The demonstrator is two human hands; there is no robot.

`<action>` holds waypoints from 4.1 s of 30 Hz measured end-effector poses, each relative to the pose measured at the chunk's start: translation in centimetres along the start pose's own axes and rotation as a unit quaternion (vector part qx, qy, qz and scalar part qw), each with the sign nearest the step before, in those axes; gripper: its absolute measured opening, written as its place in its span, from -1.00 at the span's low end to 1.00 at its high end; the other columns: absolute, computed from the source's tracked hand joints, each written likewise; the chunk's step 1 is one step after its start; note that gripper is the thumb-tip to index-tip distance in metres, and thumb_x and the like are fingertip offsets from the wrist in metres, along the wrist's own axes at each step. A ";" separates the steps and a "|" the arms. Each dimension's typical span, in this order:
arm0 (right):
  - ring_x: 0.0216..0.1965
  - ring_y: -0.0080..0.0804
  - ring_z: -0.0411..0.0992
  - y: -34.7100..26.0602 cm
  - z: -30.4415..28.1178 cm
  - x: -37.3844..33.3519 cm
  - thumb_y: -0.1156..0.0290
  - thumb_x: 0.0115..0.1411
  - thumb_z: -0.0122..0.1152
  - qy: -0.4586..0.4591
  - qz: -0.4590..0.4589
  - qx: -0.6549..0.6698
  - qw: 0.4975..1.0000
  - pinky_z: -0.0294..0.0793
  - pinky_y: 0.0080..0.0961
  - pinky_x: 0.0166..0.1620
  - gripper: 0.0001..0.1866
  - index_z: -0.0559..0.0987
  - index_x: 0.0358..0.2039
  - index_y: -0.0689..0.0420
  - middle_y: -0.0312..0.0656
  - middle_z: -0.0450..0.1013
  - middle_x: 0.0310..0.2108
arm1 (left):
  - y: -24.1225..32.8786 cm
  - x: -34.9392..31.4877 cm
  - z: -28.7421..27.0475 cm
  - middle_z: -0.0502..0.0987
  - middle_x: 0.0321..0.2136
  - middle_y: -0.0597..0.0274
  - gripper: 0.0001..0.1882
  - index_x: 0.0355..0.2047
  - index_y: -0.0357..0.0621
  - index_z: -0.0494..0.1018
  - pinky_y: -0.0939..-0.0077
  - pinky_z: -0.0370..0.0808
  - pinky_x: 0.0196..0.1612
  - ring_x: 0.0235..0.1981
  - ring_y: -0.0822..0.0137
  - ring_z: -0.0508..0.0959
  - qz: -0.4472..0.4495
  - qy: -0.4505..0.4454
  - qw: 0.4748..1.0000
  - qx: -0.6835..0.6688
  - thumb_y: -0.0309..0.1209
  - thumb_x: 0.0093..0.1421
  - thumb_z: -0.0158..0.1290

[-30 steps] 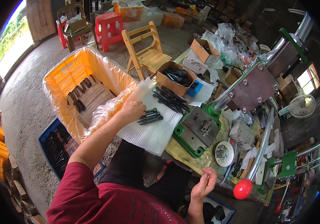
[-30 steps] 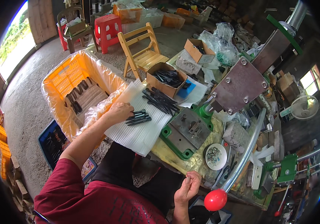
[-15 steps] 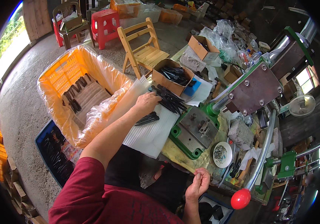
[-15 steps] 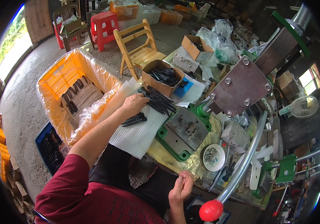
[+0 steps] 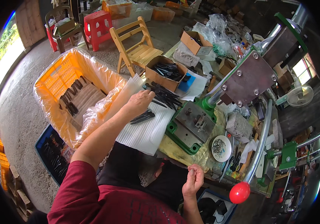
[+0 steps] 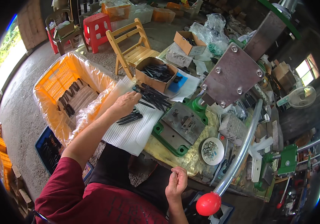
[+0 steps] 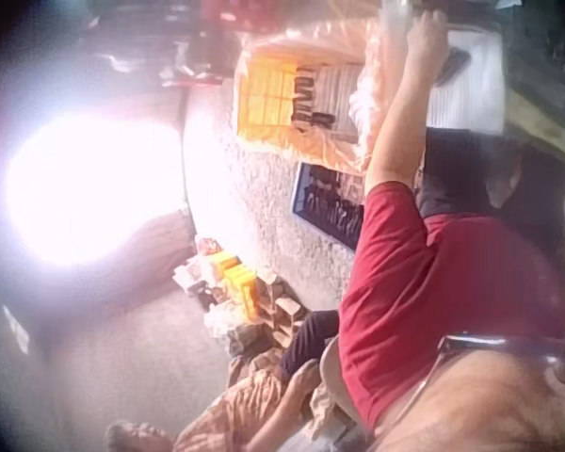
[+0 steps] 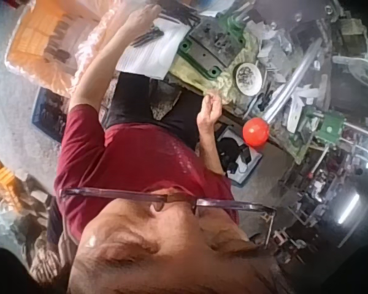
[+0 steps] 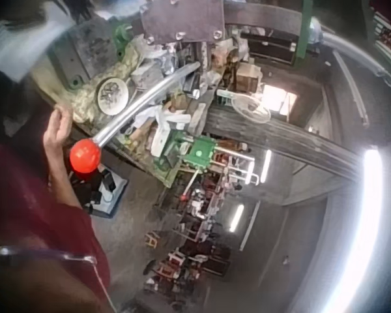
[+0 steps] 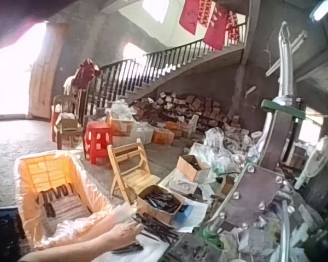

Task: The person assembles small plastic parts by hand using a manual press.

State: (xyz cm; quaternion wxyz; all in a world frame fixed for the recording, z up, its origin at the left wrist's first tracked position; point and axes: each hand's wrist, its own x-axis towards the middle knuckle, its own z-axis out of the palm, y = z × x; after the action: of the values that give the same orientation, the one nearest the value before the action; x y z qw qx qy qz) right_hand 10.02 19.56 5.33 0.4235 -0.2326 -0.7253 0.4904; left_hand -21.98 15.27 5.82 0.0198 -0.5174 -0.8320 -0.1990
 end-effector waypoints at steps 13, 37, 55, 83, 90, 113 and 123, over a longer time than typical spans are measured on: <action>-0.52 -0.54 0.24 -1.1 1.2 3.5 0.48 0.07 -0.05 -0.064 -0.076 -0.115 0.988 0.24 -0.68 -0.44 -0.84 0.37 -0.33 0.27 -0.20 0.29 -0.45 | 9.7 -8.1 -5.7 0.41 -0.61 0.11 -0.85 -0.43 -0.23 0.33 0.47 0.37 -0.48 -0.54 0.25 0.47 0.060 -0.124 0.929 -0.344 -0.51 -0.06 0.00; -0.58 -0.60 0.22 0.1 0.7 0.7 0.32 0.10 -0.01 -0.002 0.275 0.321 0.906 0.24 -0.68 -0.48 -0.82 0.39 -0.42 0.19 -0.33 0.28 -0.62 | 16.1 -11.2 3.0 0.43 -0.56 0.28 -0.91 -0.40 -0.27 0.39 0.69 0.40 -0.44 -0.53 0.53 0.42 -0.053 -0.061 0.706 -0.703 -0.56 0.03 -0.03; -0.39 -0.11 0.30 7.9 -13.2 11.1 0.50 -0.07 0.02 -0.051 -0.062 -0.488 0.869 0.25 -0.27 -0.34 -0.92 0.41 -0.50 0.19 -0.08 0.32 -0.53 | 14.0 -11.9 2.7 0.42 -0.48 0.19 -0.89 -0.37 -0.27 0.27 0.66 0.47 -0.43 -0.48 0.44 0.47 -0.106 -0.090 0.684 -0.716 -0.48 0.12 -0.13; -0.32 -0.06 0.28 7.4 -12.2 12.6 0.49 -0.05 0.02 -0.127 -0.063 -0.569 0.810 0.22 -0.20 -0.30 -0.88 0.35 -0.45 0.21 -0.03 0.32 -0.44 | 13.6 -13.2 3.5 0.38 -0.50 0.29 -0.89 -0.39 -0.25 0.27 0.68 0.45 -0.42 -0.46 0.50 0.46 -0.089 -0.109 0.687 -0.713 -0.45 0.15 -0.17; -0.29 -0.07 0.31 7.5 -12.8 12.4 0.45 -0.02 -0.10 -0.164 0.001 -0.663 0.730 0.15 -0.07 -0.24 -0.88 0.37 -0.45 0.18 -0.06 0.37 -0.42 | 13.9 -13.0 4.0 0.41 -0.47 0.22 -0.89 -0.38 -0.28 0.27 0.64 0.47 -0.41 -0.45 0.44 0.47 -0.109 -0.131 0.682 -0.711 -0.47 0.14 -0.16; -0.37 -0.14 0.31 8.9 -15.8 12.5 0.45 -0.02 -0.04 -0.081 -0.034 -0.521 0.849 0.25 -0.21 -0.35 -0.93 0.39 -0.53 0.16 -0.13 0.35 -0.50 | 13.7 -13.6 3.1 0.42 -0.48 0.19 -0.95 -0.42 -0.28 0.27 0.67 0.47 -0.46 -0.49 0.42 0.48 -0.148 -0.109 0.689 -0.701 -0.54 0.11 -0.14; -0.34 -0.23 0.30 7.7 -14.8 12.1 0.45 -0.04 -0.03 -0.139 -0.005 -0.568 0.811 0.17 -0.25 -0.31 -0.93 0.42 -0.52 0.12 -0.20 0.35 -0.48 | 13.2 -13.9 4.4 0.42 -0.48 0.18 -0.95 -0.41 -0.26 0.27 0.69 0.47 -0.46 -0.48 0.43 0.49 -0.115 -0.114 0.696 -0.699 -0.54 0.11 -0.14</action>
State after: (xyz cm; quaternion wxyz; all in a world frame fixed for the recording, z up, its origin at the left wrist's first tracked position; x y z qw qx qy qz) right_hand 15.42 39.46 5.34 0.1127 -0.3575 -0.9269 0.0157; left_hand -3.31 10.09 2.57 -0.4661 -0.3010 -0.5021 -0.6633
